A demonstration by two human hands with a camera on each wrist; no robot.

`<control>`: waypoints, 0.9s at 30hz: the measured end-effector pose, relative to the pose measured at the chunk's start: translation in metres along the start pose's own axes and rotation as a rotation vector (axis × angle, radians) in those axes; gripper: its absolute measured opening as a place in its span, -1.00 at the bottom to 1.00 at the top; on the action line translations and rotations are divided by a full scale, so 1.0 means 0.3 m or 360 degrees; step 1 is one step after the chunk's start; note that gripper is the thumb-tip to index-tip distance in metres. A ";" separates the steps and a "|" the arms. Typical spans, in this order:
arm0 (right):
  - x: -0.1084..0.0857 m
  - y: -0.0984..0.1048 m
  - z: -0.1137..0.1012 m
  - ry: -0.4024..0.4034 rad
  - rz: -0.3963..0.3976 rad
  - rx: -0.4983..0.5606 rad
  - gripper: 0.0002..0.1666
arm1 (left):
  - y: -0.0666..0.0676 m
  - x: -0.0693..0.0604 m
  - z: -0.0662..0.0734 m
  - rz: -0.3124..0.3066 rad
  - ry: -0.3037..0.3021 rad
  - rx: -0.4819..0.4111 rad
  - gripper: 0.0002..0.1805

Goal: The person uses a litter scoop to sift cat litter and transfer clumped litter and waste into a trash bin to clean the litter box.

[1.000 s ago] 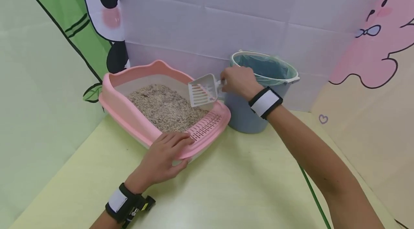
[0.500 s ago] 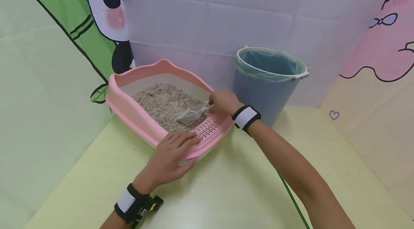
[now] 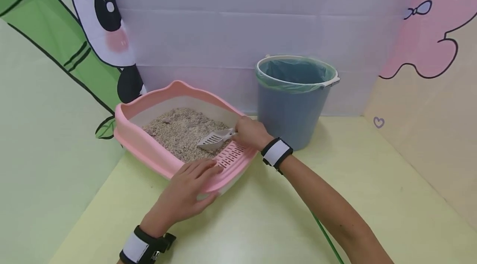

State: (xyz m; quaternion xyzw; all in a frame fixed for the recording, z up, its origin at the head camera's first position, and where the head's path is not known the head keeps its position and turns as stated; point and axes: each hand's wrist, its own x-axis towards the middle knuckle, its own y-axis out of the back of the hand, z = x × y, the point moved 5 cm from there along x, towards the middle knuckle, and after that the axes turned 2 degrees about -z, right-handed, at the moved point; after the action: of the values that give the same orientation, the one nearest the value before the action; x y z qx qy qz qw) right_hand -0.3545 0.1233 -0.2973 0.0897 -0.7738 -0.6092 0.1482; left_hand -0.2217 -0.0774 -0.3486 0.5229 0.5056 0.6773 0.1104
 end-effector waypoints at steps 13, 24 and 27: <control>-0.128 0.018 -0.119 0.0112 0.0279 0.0312 -0.58 | 0.238 -0.101 -0.493 -0.0289 0.0458 0.0571 0.40; -0.255 -0.067 -0.381 0.0334 0.0188 -0.0067 -0.41 | 0.173 -0.152 -0.661 -0.0041 0.0405 0.0536 0.09; -0.262 -0.097 -0.393 0.0347 0.0247 -0.0171 -0.33 | 0.144 -0.146 -0.656 0.0048 0.0407 0.0546 0.02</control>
State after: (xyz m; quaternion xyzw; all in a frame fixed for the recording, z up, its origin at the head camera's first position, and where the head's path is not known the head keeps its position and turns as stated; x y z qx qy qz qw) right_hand -0.2418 0.0335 -0.3097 0.0871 -0.7240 -0.6232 0.2825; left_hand -0.3478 -0.2393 -0.3287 0.4514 0.6155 0.6436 -0.0555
